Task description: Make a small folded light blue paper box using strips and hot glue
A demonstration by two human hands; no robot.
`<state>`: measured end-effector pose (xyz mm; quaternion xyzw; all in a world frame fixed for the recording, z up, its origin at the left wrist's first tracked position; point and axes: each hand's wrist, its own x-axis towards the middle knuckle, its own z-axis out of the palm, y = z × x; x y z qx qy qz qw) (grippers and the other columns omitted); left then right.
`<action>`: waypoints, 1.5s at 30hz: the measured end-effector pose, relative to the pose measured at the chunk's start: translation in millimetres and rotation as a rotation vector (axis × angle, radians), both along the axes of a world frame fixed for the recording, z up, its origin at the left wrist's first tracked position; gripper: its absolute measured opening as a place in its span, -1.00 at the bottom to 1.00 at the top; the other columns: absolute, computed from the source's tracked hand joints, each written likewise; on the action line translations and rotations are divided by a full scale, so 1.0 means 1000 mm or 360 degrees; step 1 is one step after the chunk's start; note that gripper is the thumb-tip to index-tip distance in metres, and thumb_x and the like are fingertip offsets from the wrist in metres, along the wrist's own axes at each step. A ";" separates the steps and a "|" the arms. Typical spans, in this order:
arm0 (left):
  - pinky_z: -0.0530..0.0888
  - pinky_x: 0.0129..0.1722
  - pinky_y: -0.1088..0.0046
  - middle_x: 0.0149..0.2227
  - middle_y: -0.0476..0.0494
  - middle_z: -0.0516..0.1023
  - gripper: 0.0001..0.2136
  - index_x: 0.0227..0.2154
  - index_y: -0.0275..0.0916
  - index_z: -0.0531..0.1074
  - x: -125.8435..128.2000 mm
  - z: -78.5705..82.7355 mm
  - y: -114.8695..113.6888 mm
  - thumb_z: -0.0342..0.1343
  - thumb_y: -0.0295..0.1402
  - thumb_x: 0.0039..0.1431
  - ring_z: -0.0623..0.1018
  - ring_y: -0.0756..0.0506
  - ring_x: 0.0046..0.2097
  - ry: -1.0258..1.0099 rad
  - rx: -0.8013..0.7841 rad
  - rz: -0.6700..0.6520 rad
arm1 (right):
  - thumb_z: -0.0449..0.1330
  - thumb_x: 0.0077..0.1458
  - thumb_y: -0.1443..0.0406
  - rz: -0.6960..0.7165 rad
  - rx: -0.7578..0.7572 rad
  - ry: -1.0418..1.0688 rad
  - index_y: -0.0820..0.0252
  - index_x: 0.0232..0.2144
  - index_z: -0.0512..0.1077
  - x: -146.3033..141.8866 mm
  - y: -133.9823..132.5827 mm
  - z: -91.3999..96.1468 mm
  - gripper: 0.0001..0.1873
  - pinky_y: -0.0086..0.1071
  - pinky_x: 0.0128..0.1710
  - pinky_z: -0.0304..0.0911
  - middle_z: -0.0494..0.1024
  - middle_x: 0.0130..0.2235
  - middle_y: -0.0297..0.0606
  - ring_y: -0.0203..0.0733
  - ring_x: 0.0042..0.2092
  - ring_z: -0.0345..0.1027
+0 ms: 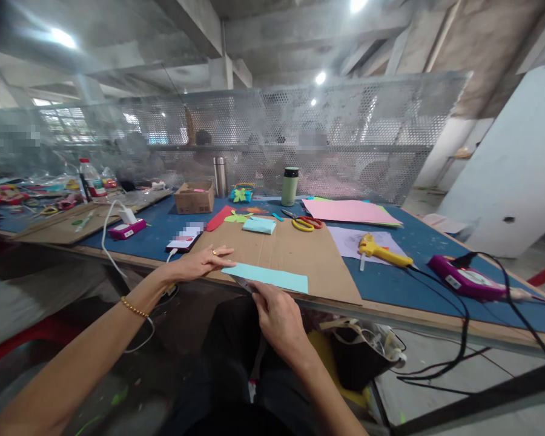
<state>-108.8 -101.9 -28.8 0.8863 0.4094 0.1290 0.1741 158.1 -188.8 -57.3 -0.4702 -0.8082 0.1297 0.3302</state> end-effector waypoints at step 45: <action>-0.17 0.35 -0.03 0.39 -0.03 0.07 -0.63 0.15 0.10 0.37 0.002 0.003 -0.003 -0.17 -0.33 0.40 -0.01 -0.20 0.42 0.0060 -0.0051 0.0055 | 0.06 0.24 0.36 -0.0027 -0.0026 -0.0109 0.04 0.04 0.48 -0.019 0.000 0.007 -0.63 -0.20 -0.03 0.35 0.59 0.01 -0.22 -0.01 0.02 0.48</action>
